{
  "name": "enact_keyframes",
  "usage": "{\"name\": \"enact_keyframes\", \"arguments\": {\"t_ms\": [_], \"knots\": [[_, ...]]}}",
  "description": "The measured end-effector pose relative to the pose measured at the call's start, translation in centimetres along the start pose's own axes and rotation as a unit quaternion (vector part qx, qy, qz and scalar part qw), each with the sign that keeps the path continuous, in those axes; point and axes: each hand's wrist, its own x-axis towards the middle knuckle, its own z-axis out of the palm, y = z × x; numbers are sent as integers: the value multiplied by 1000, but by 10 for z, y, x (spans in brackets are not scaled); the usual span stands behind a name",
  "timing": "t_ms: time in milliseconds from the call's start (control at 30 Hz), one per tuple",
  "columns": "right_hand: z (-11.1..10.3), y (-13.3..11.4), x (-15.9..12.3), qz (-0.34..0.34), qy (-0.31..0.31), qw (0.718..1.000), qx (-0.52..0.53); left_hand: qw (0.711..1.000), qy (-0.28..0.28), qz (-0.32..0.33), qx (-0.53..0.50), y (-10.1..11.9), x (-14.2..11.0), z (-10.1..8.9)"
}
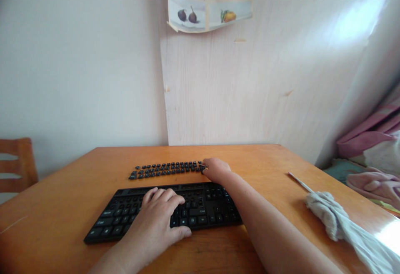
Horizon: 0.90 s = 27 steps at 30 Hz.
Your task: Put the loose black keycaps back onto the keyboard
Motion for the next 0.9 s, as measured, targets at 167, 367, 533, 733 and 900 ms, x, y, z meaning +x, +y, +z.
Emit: {"name": "enact_keyframes", "arguments": {"t_ms": [167,367,533,733,900], "knots": [[-17,5,2,-5,77,994,76,1000,-2,0,2,0,0,0],[-43,-5,-9,-21,178,960,216,1000,4,3,1,-1,1,1],[-57,-22,-27,4,223,901,372,1000,14,7,-2,-2,0,3],[-64,-36,-54,36,239,817,524,1000,23,15,-5,-4,0,4],[-62,-33,-74,102,294,780,542,1000,25,17,-5,-5,0,4]]}}
